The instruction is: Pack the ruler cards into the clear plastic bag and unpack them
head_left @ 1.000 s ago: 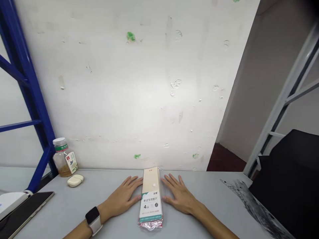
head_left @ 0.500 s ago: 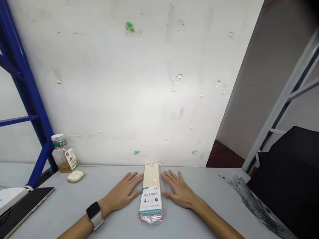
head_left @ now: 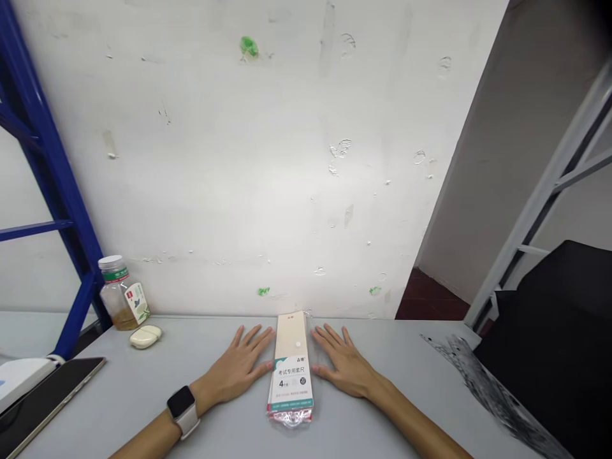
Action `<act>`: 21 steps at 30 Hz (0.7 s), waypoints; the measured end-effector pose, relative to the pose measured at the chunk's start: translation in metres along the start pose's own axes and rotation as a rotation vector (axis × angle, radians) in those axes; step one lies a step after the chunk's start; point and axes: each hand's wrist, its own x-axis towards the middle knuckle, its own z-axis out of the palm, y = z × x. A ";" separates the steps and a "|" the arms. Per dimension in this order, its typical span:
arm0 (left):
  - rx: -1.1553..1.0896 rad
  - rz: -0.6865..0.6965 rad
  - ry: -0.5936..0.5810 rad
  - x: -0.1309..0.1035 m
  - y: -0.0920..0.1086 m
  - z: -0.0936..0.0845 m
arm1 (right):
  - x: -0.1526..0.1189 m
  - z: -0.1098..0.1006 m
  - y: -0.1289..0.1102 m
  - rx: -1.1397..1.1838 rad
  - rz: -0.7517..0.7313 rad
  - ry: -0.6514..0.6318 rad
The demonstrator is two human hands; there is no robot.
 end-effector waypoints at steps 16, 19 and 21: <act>0.051 0.002 -0.021 0.001 0.000 0.000 | 0.003 0.003 0.003 -0.013 0.017 -0.016; 0.061 -0.009 -0.035 0.001 0.000 -0.001 | 0.002 0.003 0.004 0.010 0.015 -0.010; 0.068 -0.006 -0.038 0.001 0.001 -0.002 | 0.001 0.003 0.003 0.028 0.010 0.003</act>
